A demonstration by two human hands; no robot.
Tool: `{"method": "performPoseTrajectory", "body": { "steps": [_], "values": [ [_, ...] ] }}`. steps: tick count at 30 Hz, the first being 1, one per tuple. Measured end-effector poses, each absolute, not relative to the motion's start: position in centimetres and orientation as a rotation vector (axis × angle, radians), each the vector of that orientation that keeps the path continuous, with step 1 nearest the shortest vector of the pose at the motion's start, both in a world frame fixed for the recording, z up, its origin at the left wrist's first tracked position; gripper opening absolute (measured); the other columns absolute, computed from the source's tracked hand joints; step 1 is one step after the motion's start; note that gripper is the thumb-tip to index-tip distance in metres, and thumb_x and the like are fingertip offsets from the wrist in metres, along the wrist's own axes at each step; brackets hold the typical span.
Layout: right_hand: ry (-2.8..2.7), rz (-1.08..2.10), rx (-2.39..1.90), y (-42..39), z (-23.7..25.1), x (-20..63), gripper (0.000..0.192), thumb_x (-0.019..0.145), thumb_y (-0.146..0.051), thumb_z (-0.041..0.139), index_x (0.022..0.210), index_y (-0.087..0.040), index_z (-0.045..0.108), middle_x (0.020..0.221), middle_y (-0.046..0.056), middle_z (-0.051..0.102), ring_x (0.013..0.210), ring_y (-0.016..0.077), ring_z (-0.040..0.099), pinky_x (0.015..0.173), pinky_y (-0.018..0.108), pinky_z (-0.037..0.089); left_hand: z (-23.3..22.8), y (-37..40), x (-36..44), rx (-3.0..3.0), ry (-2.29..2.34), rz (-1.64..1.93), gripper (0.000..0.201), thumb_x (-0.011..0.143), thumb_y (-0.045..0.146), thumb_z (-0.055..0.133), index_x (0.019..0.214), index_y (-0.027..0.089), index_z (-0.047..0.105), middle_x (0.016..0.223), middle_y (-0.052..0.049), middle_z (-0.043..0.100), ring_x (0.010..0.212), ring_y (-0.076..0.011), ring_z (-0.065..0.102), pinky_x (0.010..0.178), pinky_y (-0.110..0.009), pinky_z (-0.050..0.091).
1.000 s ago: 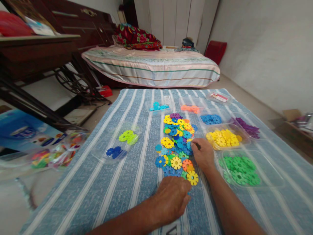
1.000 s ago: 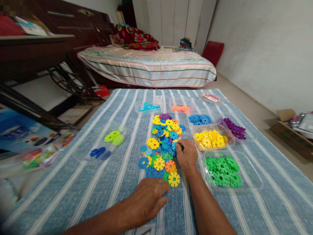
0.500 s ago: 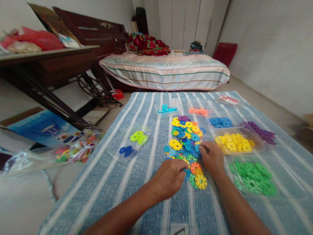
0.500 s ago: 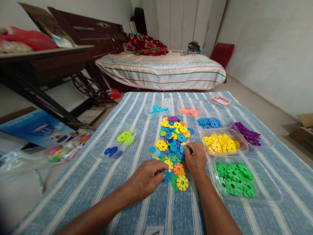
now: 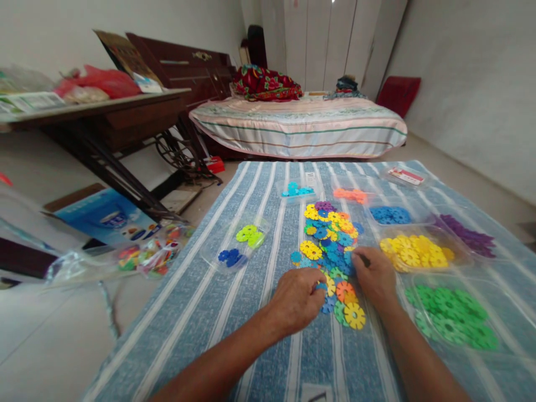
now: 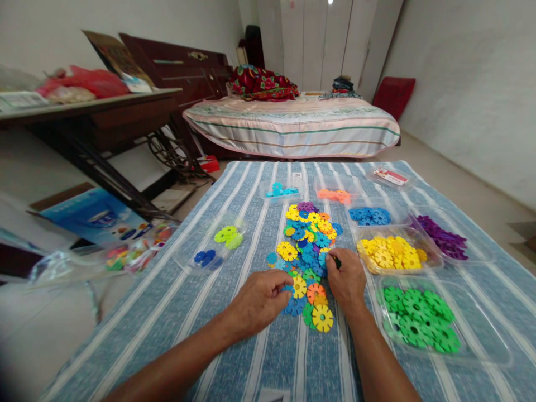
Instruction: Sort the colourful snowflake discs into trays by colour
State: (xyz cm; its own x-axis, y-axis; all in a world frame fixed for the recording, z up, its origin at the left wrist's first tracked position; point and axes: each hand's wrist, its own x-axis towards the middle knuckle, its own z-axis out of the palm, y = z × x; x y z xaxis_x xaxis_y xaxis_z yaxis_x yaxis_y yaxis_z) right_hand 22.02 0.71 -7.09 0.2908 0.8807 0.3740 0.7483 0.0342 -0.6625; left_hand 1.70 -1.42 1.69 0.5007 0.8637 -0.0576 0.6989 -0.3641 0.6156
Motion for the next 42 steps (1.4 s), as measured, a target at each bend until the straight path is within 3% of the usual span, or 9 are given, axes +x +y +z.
{"method": "performPoseTrajectory", "body": {
  "steps": [14, 24, 42],
  "values": [
    [-1.504, 0.193, -1.726, 0.7, -7.5, 22.3, 0.028, 0.077, -0.039, 0.045, 0.076, -0.019, 0.065, 0.078, 0.005, 0.064, 0.076, 0.0197, 0.055, 0.073, 0.032, 0.040, 1.4, -1.2, 1.6, 2.207, 1.243, 0.471, 0.020, 0.073, 0.013, 0.044, 0.072, 0.016, 0.064, 0.061, 0.002, 0.057, 0.059, -0.0103, 0.051, 0.057, -0.020, 0.034],
    [-1.527, 0.188, -1.739, 0.7, -7.5, 22.3, 0.029, 0.077, -0.040, 0.045, 0.076, -0.019, 0.065, 0.079, 0.005, 0.065, 0.077, 0.0201, 0.055, 0.072, 0.032, 0.039, 0.8, -0.7, 1.4, 2.170, 1.341, 0.552, 0.035, 0.071, 0.010, 0.044, 0.096, 0.018, 0.068, 0.076, -0.001, 0.067, 0.066, -0.0129, 0.057, 0.067, -0.022, 0.043],
    [-1.514, 0.180, -1.744, 0.4, -7.1, 22.1, 0.029, 0.077, -0.040, 0.044, 0.076, -0.019, 0.065, 0.079, 0.005, 0.065, 0.076, 0.0200, 0.055, 0.070, 0.031, 0.039, 2.3, -0.1, 1.7, 2.095, 1.445, 0.549, 0.030, 0.072, 0.015, 0.045, 0.087, 0.018, 0.070, 0.064, 0.000, 0.062, 0.061, -0.0127, 0.054, 0.062, -0.022, 0.041]
  ]
}}
